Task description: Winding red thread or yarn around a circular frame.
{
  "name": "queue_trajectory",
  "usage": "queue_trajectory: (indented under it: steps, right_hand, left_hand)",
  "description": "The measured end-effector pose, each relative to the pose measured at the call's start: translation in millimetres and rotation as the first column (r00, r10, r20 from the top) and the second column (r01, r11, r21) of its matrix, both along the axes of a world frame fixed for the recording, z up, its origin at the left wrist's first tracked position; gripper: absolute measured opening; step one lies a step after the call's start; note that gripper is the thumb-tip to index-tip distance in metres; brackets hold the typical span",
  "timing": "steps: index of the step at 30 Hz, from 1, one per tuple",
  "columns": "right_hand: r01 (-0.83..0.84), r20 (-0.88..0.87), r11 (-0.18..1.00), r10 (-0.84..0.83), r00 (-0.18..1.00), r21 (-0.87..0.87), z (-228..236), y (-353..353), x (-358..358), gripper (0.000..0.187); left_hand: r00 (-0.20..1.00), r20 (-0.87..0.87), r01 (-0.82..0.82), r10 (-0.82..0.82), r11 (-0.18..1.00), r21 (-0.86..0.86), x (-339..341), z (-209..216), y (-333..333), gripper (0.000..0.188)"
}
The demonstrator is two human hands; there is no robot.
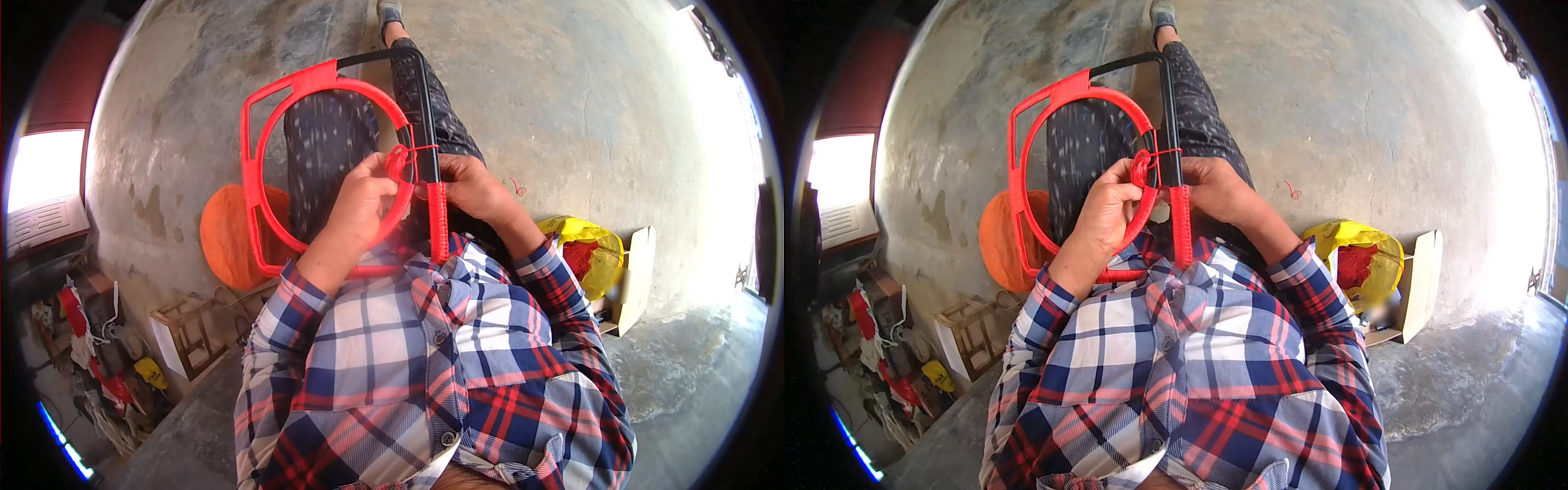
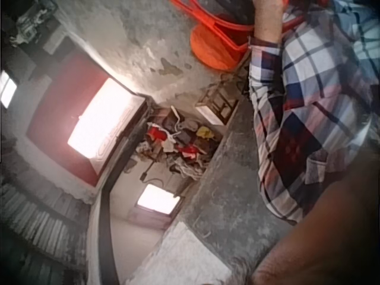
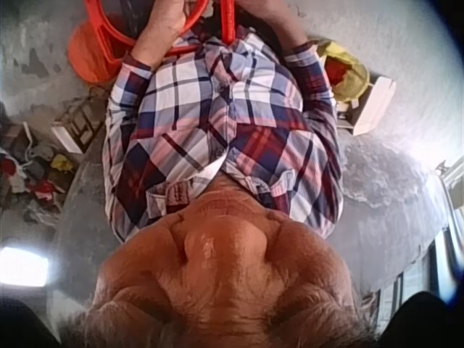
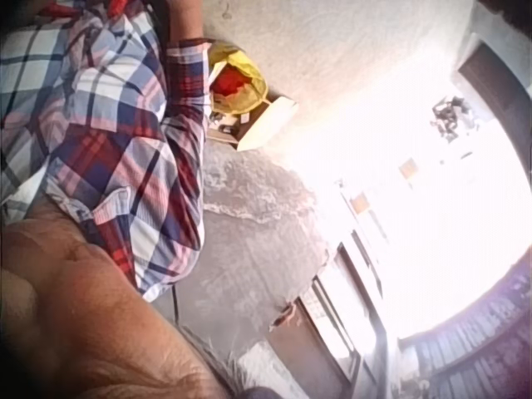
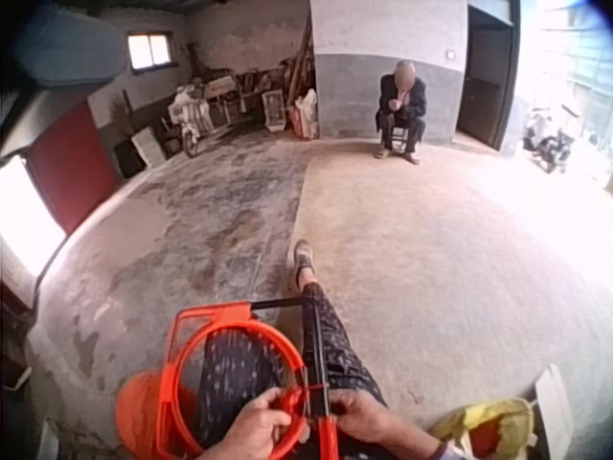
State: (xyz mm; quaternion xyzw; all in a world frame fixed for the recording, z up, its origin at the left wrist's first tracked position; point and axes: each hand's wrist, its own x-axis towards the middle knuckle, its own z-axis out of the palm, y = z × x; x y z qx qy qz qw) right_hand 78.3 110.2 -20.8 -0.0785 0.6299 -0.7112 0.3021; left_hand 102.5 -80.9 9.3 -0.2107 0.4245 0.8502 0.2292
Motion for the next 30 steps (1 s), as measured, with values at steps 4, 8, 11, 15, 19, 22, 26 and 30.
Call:
queue_trajectory:
  steps: [4, 8, 11, 15, 19, 22, 26, 30]
  right_hand:
    - [0.168, -0.463, 0.979, -0.099, 0.881, 0.112, -10, 12, -4, 0.012]
    - [0.311, -0.015, 0.885, -0.337, 0.941, -0.346, 15, 40, -5, 0.001]
    - [0.424, 0.155, 0.748, -0.405, 0.901, -0.510, 33, 51, 0, 0.008]
    - [0.214, 0.141, 0.636, -0.165, 0.976, -0.742, 49, 82, 8, 0.021]
    - [0.318, 0.245, 0.460, -0.212, 0.946, -0.829, 60, 93, 2, 0.018]
    - [0.437, 0.099, 0.845, -0.429, 0.898, -0.308, 59, 63, 6, 0.036]
    - [0.194, 0.102, 0.979, -0.200, 0.974, 0.067, 47, 26, 15, 0.024]
    - [0.222, 0.280, 0.967, -0.181, 0.943, -0.124, 49, 29, 9, 0.013]
  left_hand:
    - [1.000, 0.013, 0.015, -0.015, 1.000, -0.013, -1, 6, 6, 0.037]
    - [0.994, -0.002, 0.112, -0.112, 0.993, 0.027, -2, 2, -1, 0.037]
    - [0.998, -0.025, 0.052, -0.051, 0.997, 0.059, -1, 9, 3, 0.035]
    - [0.986, -0.116, 0.120, -0.118, 0.993, 0.008, 1, 12, 5, 0.031]
    - [0.967, -0.158, 0.185, -0.201, 0.976, -0.116, 2, 12, 5, 0.024]
    - [0.970, -0.130, 0.181, -0.206, 0.967, -0.181, 6, 8, 2, 0.016]
    - [0.971, -0.109, 0.192, -0.211, 0.968, -0.163, 7, 5, 1, 0.012]
    - [0.970, -0.081, 0.211, -0.227, 0.962, -0.174, 8, 5, -1, 0.010]
